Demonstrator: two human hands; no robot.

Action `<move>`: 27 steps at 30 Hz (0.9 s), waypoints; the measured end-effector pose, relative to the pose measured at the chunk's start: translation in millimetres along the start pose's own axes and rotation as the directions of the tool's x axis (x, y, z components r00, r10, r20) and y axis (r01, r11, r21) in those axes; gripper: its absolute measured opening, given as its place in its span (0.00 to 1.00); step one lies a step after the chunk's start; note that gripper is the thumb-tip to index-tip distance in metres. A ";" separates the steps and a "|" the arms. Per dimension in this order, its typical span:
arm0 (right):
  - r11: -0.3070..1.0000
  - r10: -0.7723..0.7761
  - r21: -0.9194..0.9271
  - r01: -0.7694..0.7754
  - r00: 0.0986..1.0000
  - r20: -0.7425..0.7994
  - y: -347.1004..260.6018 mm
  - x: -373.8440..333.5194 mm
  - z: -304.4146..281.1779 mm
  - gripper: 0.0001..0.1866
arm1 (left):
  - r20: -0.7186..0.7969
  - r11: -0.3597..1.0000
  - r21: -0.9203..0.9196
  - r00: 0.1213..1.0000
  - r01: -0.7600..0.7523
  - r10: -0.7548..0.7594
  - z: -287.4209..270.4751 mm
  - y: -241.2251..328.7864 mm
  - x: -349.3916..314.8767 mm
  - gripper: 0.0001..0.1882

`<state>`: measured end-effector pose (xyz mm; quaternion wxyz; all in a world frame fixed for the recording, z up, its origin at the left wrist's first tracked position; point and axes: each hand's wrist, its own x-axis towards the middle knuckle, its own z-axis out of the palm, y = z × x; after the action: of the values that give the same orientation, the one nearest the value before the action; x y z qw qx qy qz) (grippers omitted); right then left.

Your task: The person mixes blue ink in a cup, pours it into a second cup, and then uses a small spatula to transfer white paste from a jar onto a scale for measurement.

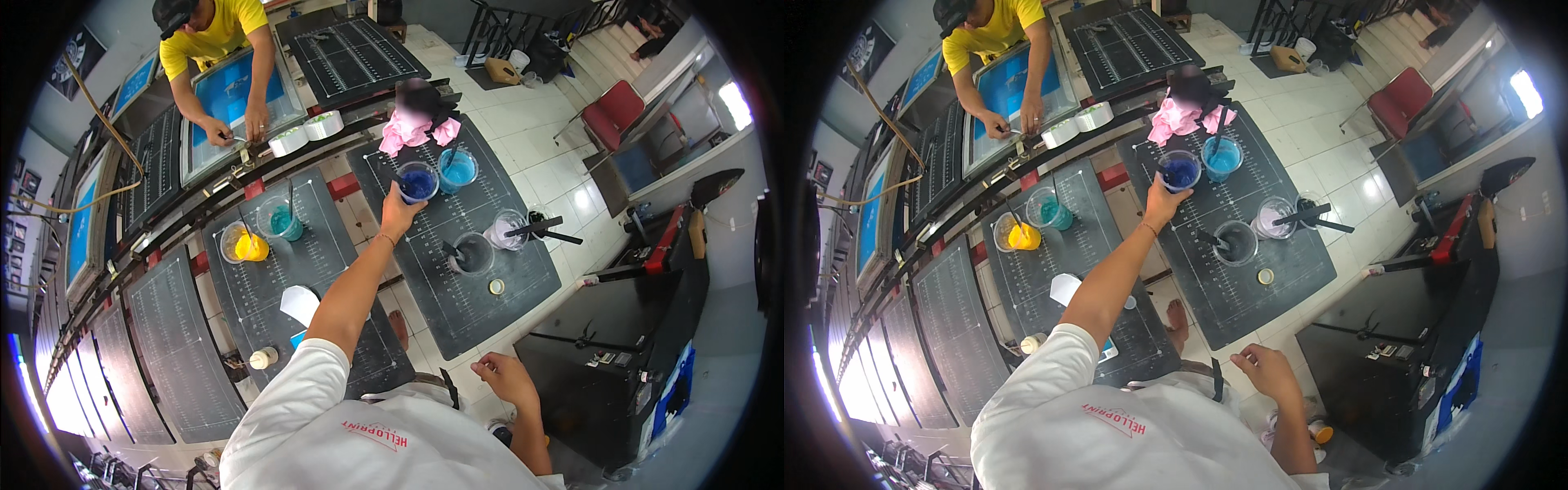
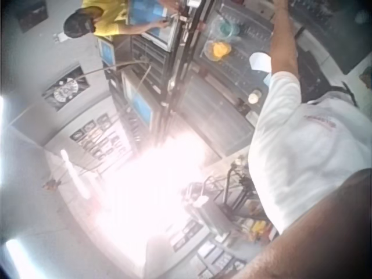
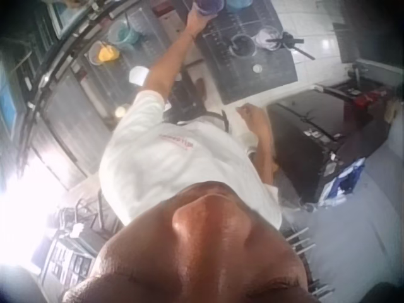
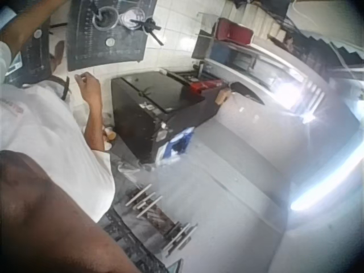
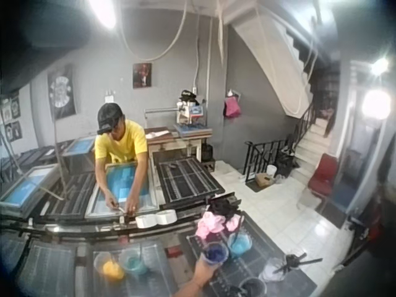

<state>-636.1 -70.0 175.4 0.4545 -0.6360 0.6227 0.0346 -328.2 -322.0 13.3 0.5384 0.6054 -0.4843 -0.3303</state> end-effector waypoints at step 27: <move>0.925 -0.379 0.066 0.373 0.906 0.187 -57.1 55.9 71.3 0.23 | -0.023 0.824 0.173 0.834 -0.540 0.551 -229.7 281.4 -249.8 0.12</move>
<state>-539.5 -79.0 130.1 0.5208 -0.7308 0.4412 -0.0001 -259.6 3.3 302.8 0.5773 0.4941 -0.6422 -0.1009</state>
